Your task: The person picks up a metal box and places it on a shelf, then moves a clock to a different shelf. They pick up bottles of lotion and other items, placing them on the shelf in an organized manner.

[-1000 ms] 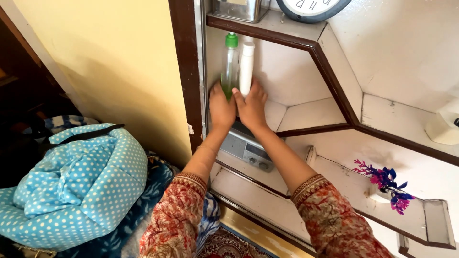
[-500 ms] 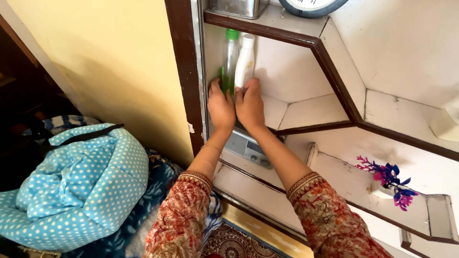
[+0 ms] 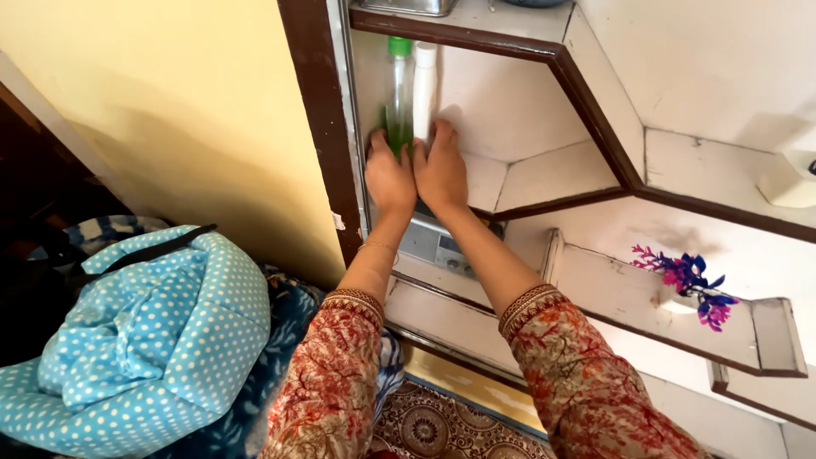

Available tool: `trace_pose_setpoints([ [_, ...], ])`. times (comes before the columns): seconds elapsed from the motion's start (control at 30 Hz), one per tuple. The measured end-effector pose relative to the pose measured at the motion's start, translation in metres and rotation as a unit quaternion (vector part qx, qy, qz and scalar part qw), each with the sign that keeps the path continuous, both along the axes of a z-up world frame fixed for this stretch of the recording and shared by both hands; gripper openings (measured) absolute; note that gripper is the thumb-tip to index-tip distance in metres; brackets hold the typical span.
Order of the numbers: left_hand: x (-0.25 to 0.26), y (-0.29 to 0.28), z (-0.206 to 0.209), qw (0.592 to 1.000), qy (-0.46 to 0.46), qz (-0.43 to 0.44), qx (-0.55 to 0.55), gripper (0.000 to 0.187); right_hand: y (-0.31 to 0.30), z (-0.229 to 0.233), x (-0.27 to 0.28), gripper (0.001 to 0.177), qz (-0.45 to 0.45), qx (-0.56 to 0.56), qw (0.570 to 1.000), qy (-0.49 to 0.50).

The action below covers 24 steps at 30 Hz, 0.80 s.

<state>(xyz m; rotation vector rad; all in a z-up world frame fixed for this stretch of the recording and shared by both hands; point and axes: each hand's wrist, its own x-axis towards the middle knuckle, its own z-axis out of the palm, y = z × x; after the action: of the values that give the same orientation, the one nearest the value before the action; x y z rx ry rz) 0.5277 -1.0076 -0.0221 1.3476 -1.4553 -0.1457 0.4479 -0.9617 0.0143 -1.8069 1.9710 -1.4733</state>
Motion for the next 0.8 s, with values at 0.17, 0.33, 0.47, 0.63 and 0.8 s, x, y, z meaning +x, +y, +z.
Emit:
trace_pose_setpoints([
  [0.17,-0.001,0.004,0.000,1.000,0.002,-0.017,-0.009,0.046,0.000,-0.003,0.000,0.036,-0.014,-0.002,1.000,0.028],
  [0.33,0.007,0.054,0.019,0.995,0.051,-0.076,-0.029,0.058,0.001,0.000,0.003,0.050,-0.023,0.020,0.999,0.011],
  [0.47,0.017,0.064,0.004,0.991,0.027,-0.118,-0.049,0.052,-0.010,-0.006,0.000,0.063,-0.038,0.030,0.999,0.010],
  [0.63,0.027,0.090,0.005,0.987,0.033,-0.147,-0.047,0.050,-0.017,-0.012,-0.003,0.055,-0.064,0.059,0.996,0.002],
  [0.8,0.028,0.129,0.008,0.966,0.157,-0.195,-0.061,0.040,0.028,0.007,0.006,0.034,-0.076,-0.042,0.992,-0.093],
])
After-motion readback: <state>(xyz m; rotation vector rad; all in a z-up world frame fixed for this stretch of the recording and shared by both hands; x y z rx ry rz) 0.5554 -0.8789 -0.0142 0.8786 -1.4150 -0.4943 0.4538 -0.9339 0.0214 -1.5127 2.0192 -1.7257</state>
